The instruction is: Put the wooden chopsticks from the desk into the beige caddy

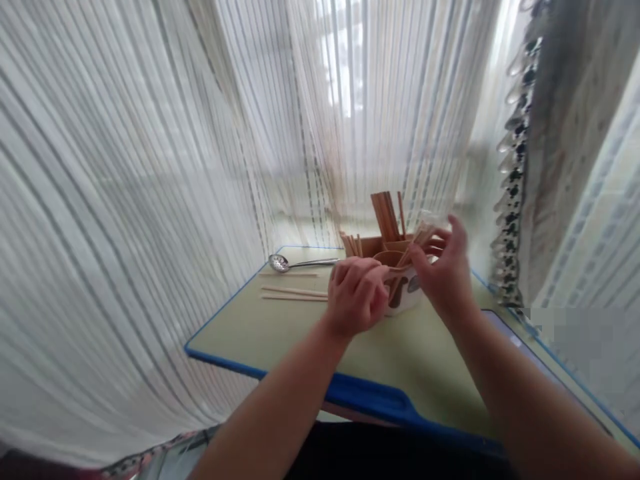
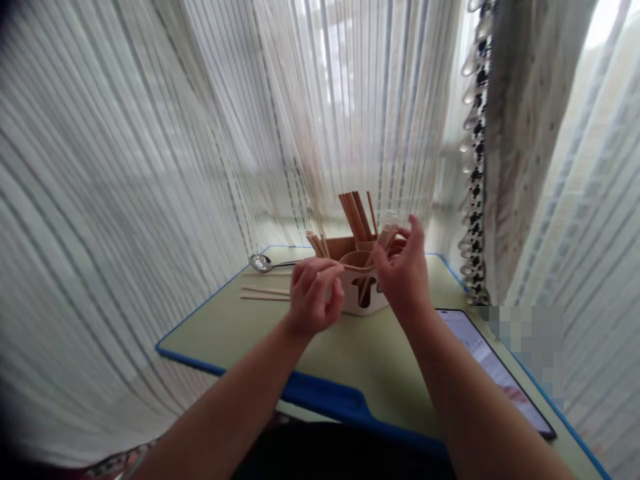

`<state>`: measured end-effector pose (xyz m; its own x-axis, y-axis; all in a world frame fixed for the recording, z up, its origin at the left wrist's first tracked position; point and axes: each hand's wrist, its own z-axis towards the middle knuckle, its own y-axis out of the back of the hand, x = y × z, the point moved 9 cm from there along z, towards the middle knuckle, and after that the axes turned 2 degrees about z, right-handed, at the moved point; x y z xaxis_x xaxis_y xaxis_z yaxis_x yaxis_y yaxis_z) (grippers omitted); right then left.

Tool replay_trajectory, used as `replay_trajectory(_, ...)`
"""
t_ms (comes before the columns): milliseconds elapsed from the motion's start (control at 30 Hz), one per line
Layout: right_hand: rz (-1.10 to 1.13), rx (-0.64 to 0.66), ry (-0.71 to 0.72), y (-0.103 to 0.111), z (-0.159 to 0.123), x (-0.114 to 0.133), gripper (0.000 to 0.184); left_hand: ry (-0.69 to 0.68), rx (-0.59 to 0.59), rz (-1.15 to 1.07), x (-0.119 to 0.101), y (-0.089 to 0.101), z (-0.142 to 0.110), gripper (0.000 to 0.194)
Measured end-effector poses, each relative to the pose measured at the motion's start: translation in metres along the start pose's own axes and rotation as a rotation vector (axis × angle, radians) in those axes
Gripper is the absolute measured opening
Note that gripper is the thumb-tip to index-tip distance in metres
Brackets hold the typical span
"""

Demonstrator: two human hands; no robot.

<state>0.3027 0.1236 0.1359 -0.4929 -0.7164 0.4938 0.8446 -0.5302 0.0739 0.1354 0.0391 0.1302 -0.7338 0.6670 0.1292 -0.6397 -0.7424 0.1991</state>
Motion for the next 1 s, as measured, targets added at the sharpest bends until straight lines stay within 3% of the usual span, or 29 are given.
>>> replay_trajectory(100,-0.193,-0.297,0.298,0.025,-0.022,0.047,0.062,0.118,-0.208,0.046,0.03,0.049,0.008,0.013)
replay_trajectory(133,-0.205,-0.321,0.427,0.023,-0.035,0.065,0.056,0.172,-0.257,0.066,0.045,0.063,0.007,0.01)
replay_trajectory(167,-0.177,-0.275,0.557,0.015,-0.049,0.08,0.05,0.227,-0.294,0.092,0.061,0.074,0.003,0.008)
replay_trajectory(200,-0.126,-0.146,0.649,-0.002,-0.063,0.091,0.046,0.278,-0.319,0.124,0.078,0.083,-0.003,0.007)
replay_trajectory(267,-0.03,0.256,0.722,-0.05,-0.093,0.101,0.04,0.393,-0.299,0.209,0.113,0.09,-0.025,0.007)
replay_trajectory(333,-0.014,0.652,0.633,-0.101,-0.124,0.091,0.036,0.486,-0.154,0.31,0.144,0.083,-0.051,0.011)
replay_trajectory(400,-0.076,0.881,0.48,-0.136,-0.147,0.07,0.038,0.544,0.174,0.353,0.167,0.054,-0.077,0.015)
replay_trajectory(467,-0.132,0.986,0.366,-0.152,-0.158,0.052,0.043,0.631,0.431,0.408,0.181,0.032,-0.102,0.024)
replay_trajectory(567,-0.145,1.063,0.3,-0.155,-0.163,0.042,0.041,0.694,0.797,0.442,0.182,0.004,-0.129,0.027)
replay_trajectory(633,-0.164,1.05,0.283,-0.151,-0.159,0.041,0.039,0.681,0.944,0.431,0.176,-0.007,-0.137,0.024)
replay_trajectory(1000,-0.366,1.03,0.138,-0.14,-0.149,0.031,0.049,0.647,0.921,0.456,0.167,-0.005,-0.132,0.028)
